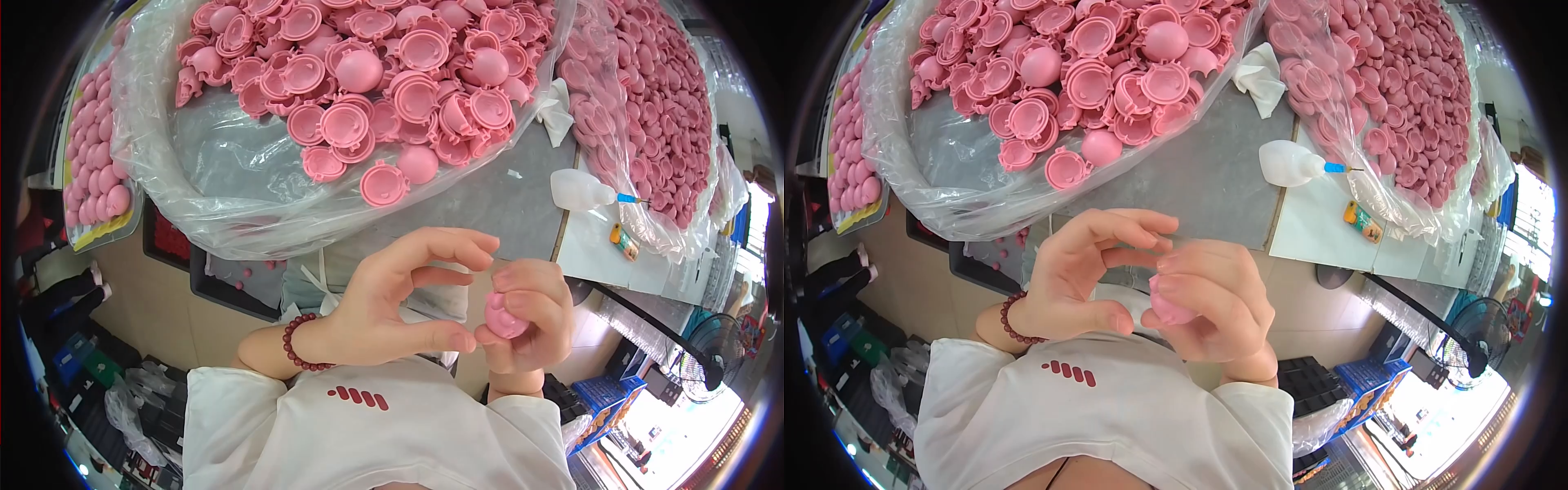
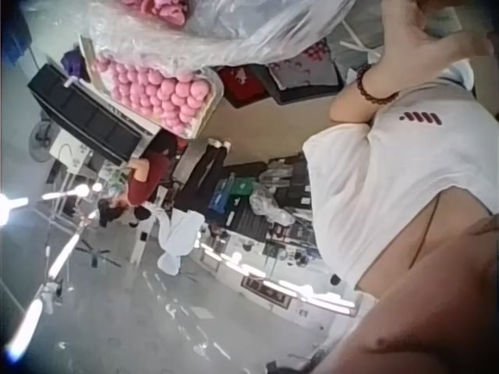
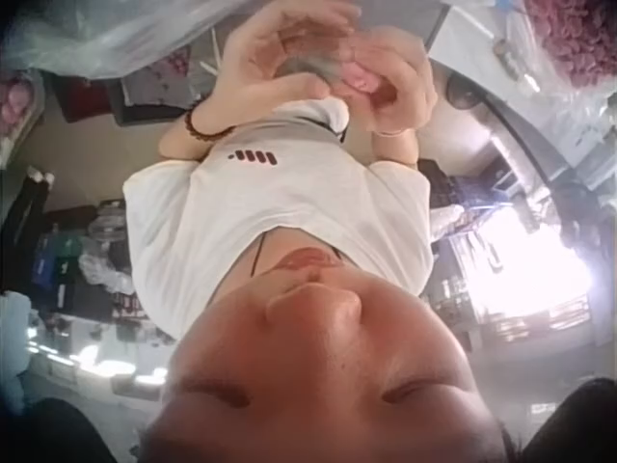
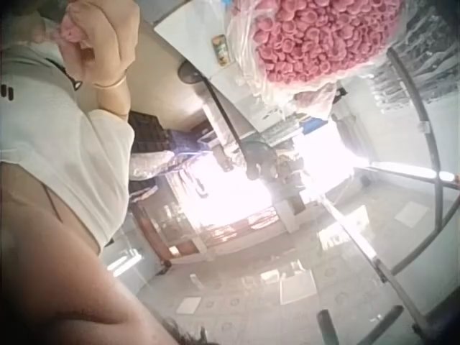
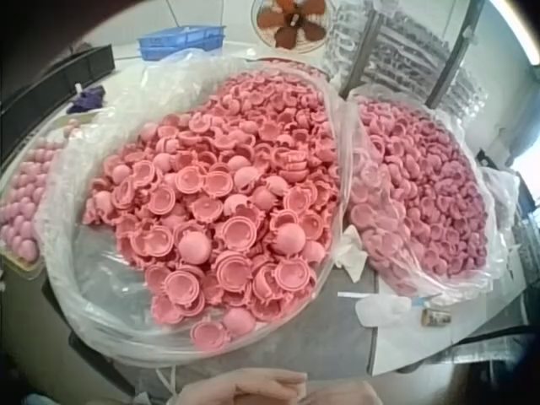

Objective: The person is applying glue to pink plastic spherical shell halves and joining them together.

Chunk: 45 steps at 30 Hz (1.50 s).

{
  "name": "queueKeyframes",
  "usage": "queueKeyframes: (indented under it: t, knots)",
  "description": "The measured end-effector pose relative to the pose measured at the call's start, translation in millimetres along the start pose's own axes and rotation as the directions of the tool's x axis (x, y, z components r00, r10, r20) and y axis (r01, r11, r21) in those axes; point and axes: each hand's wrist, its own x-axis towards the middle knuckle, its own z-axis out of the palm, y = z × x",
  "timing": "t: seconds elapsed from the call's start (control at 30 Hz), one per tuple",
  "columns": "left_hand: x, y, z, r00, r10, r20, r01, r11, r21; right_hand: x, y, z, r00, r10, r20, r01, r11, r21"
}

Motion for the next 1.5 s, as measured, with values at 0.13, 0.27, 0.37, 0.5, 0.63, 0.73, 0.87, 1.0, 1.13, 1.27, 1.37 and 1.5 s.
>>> queueKeyframes:
  t: [0.13, 0.27, 0.37, 0.5, 0.63, 0.73, 0.87, 1.0, 1.13, 1.27, 1.37, 1.5]
  knots:
    - [1.2, -0.1, -1.0, 0.997, 0.037, 0.067, -0.045, 0.991, 0.128, -3.9, 3.2, 2.1, 0.999, 0.05, -0.014, -0.046, 0.984, 0.17]
    - [2.7, -2.2, -0.8, 0.987, 0.117, 0.112, -0.147, 0.94, 0.308, -11.6, 8.5, 7.8, 0.988, 0.153, 0.029, -0.149, 0.869, 0.473]
    - [6.8, 3.3, 2.0, 0.968, 0.214, 0.129, -0.25, 0.851, 0.462, -15.9, 2.9, 16.5, 0.961, 0.27, 0.059, -0.233, 0.678, 0.697]
    - [4.9, 1.1, 0.2, 0.95, 0.257, 0.177, -0.312, 0.799, 0.514, -17.0, 2.6, 16.5, 0.943, 0.293, 0.157, -0.289, 0.488, 0.824]
    - [4.7, -0.6, 1.5, 0.936, 0.311, 0.165, -0.352, 0.789, 0.504, -14.7, 5.7, 17.5, 0.968, 0.231, 0.094, -0.212, 0.564, 0.798]
    - [4.6, 0.7, 2.6, 0.934, 0.316, 0.168, -0.356, 0.768, 0.533, -16.3, 8.9, 15.4, 0.982, 0.172, 0.077, -0.169, 0.628, 0.759]
    - [11.8, 11.4, 2.9, 0.914, 0.299, 0.273, -0.404, 0.641, 0.652, -24.9, 1.7, 11.8, 0.962, 0.272, -0.018, -0.218, 0.809, 0.545]
    - [4.1, 16.4, -2.5, 0.972, 0.061, 0.225, -0.185, 0.788, 0.588, -13.4, 1.9, 2.5, 0.873, 0.374, -0.314, -0.264, 0.902, 0.341]
    - [-0.2, 11.1, -0.8, 0.999, 0.023, 0.044, -0.018, 0.995, -0.101, 11.2, 48.7, -29.1, 0.776, 0.183, -0.603, -0.251, 0.967, -0.029]
    - [-3.9, 18.8, 0.6, 0.998, -0.036, -0.052, 0.023, 0.974, -0.227, 22.0, 51.1, -27.8, 0.898, 0.2, -0.392, -0.333, 0.891, -0.308]
    - [-7.6, 25.7, -17.5, 0.962, 0.218, 0.162, -0.247, 0.951, 0.185, 17.7, 59.1, -28.9, 0.881, 0.359, -0.307, -0.453, 0.828, -0.332]
    - [-35.9, 71.6, -49.6, 0.668, 0.738, -0.101, -0.49, 0.537, 0.687, 7.3, 49.3, -39.8, 0.803, 0.232, -0.549, -0.239, 0.969, 0.06]
